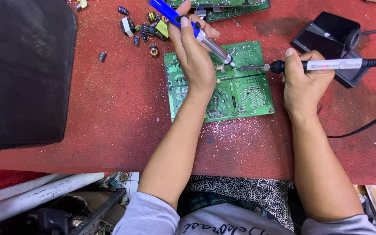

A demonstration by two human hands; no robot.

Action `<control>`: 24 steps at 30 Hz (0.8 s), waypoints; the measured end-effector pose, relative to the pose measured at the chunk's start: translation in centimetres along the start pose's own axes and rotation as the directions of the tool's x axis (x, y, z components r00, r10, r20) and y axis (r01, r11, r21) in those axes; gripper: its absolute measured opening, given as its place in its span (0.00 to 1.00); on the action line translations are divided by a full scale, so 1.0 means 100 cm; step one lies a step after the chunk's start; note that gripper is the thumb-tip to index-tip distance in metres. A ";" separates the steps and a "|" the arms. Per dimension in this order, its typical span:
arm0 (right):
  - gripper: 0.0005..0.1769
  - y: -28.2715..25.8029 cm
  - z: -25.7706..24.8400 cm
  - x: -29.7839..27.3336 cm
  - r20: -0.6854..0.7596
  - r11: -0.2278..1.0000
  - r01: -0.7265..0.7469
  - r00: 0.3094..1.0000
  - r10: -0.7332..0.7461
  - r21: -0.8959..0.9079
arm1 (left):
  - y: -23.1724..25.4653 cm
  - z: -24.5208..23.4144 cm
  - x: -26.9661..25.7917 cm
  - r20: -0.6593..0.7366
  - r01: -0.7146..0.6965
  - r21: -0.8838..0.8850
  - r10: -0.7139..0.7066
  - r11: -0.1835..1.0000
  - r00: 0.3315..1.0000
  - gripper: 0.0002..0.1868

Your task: The person uses a soldering iron and a desoldering pump to remove components from a green circuit board. They repeatedly heat solder joints and extract molten solder, then flip the board to continue on the other side.

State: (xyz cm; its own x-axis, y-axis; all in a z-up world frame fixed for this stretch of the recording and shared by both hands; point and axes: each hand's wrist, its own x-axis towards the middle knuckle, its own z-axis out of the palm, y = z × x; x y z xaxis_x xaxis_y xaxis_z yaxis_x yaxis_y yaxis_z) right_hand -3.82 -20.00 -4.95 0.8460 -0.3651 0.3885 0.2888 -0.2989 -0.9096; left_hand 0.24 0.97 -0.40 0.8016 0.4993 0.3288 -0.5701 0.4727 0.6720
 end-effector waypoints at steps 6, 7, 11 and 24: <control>0.25 0.000 0.000 0.000 -0.003 1.000 -0.010 1.000 0.010 -0.004 | -0.003 0.007 -0.003 -0.018 0.013 0.034 -0.012 0.999 1.000 0.17; 0.25 0.002 -0.001 0.000 -0.004 1.000 -0.010 1.000 0.010 -0.004 | -0.002 0.007 -0.004 -0.018 0.013 0.034 -0.012 0.999 1.000 0.17; 0.25 0.003 -0.001 0.001 -0.004 1.000 0.000 1.000 0.000 -0.016 | -0.002 0.007 -0.005 0.013 0.015 0.035 -0.016 0.999 1.000 0.16; 0.23 -0.012 -0.016 0.020 -0.222 0.917 -0.197 0.932 0.285 0.347 | 0.007 0.018 -0.019 0.231 -0.092 0.437 -0.013 0.895 0.973 0.16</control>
State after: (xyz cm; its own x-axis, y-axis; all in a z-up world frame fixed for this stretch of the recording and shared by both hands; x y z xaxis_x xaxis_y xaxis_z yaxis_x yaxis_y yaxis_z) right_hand -3.18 -21.79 -2.79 0.7715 -0.6216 0.1357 0.2534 0.1045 -0.9617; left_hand -1.32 -0.95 0.60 0.8289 0.3117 0.4645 -0.5050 0.0595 0.8611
